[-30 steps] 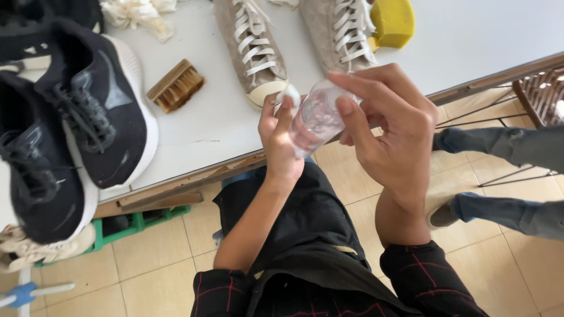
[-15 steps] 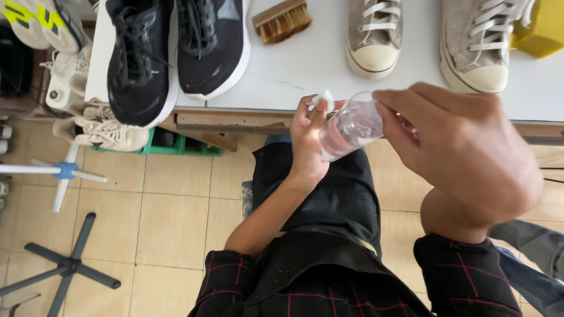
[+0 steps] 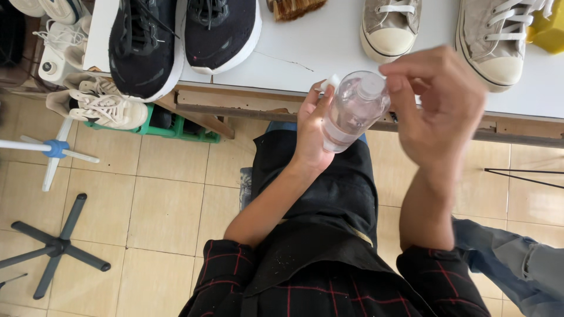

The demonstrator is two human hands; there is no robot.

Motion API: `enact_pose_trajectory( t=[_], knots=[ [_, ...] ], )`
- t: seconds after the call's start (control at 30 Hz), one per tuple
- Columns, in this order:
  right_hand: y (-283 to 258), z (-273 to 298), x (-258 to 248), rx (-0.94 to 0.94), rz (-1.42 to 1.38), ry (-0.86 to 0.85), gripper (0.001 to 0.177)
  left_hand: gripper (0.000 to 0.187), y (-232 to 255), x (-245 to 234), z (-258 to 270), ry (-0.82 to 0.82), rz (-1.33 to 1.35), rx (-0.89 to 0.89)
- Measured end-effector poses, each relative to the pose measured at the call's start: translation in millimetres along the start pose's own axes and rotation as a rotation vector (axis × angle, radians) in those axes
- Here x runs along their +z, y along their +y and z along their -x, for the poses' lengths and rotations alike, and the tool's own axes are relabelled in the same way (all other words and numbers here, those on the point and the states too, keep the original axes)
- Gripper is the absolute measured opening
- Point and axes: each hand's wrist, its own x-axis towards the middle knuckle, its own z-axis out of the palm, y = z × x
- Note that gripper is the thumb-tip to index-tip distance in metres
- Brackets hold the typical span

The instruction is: The person pours a clear liquid onto a cotton pad and uses it to wipe the rubber sole and toe cap of a beige high-top sneaker. They rotate the shoe to clean different areas of the sole and upper, then place the shoe back on the table.

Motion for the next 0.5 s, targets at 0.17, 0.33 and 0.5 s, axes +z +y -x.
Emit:
enact_pose_trajectory(
  t=[0.17,0.33,0.5],
  knots=[
    [5,48,42,0.069,-0.133,0.07,0.067,0.033,4,8,6,0.006,0.009,0.074],
    [9,48,51,0.018,-0.34,0.08,0.093,0.032,17,28,25,0.004,-0.026,0.131],
    [20,47,29,0.001,-0.3,-0.081,0.093,0.028,21,25,33,0.044,-0.411,0.46]
  ],
)
